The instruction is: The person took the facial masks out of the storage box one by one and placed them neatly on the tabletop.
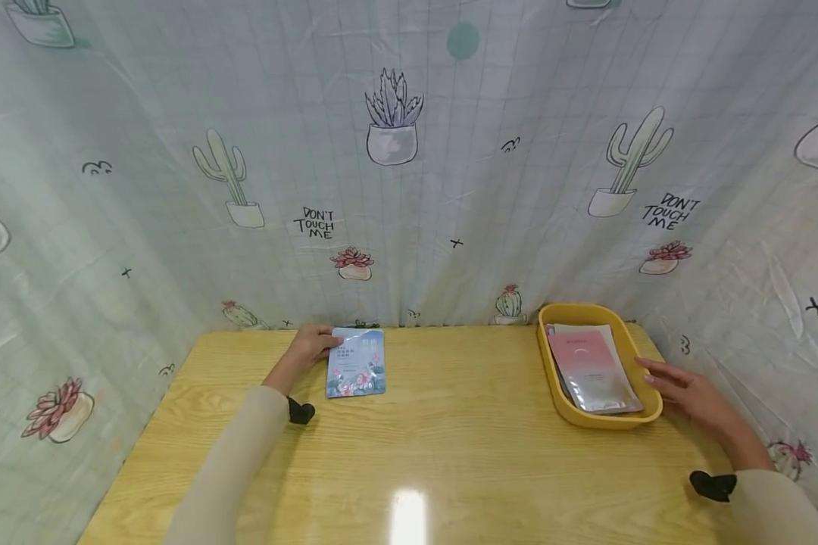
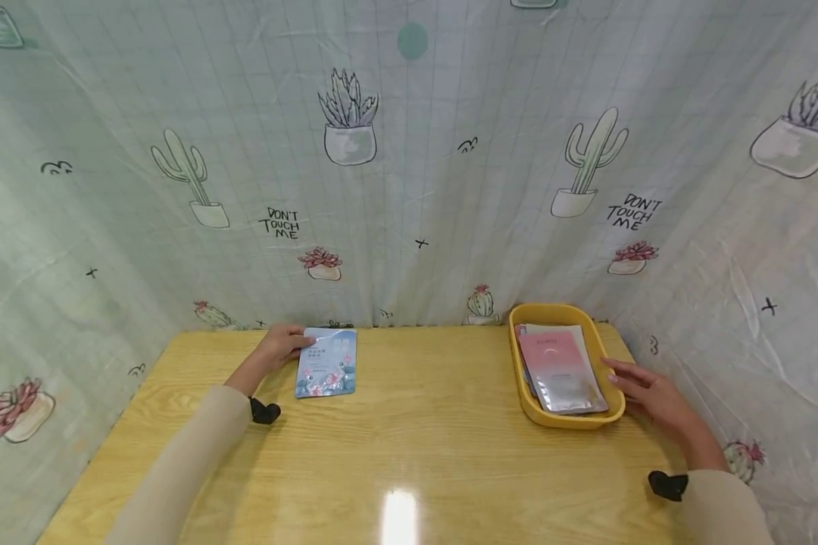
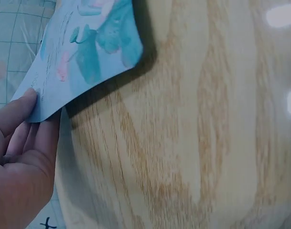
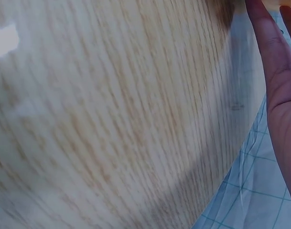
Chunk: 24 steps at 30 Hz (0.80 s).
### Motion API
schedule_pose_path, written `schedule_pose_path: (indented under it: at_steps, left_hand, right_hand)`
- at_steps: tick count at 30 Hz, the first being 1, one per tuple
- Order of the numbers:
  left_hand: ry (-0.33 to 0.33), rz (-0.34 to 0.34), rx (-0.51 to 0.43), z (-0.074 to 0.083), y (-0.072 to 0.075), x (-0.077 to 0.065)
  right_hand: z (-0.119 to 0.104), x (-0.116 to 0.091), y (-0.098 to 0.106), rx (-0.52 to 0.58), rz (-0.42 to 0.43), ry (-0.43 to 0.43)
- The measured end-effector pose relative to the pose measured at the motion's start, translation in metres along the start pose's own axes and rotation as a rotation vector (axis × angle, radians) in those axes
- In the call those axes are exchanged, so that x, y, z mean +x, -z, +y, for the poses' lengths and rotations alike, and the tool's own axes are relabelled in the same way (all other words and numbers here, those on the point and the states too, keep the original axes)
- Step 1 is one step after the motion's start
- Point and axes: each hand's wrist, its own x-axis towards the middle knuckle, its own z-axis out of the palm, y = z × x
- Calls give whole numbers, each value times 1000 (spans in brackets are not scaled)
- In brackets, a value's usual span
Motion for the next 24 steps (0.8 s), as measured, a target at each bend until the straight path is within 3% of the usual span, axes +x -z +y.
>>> schedule_pose_path:
  at_steps: [7,15,21,24]
  left_hand:
    - [-71,22,176,2,0,-3]
    - [-218,128,422,7,3,-7]
    - [-346,195,499,23,-18,-22]
    - [-398,174,508,31,-34,-26]
  right_hand:
    - [2,-2,3,84,-30,-17]
    - [5,-2,5,28,-26,-18]
    - [0,-3,6,-28,-5,-20]
    - [-2,1,5,-21,-11,-13]
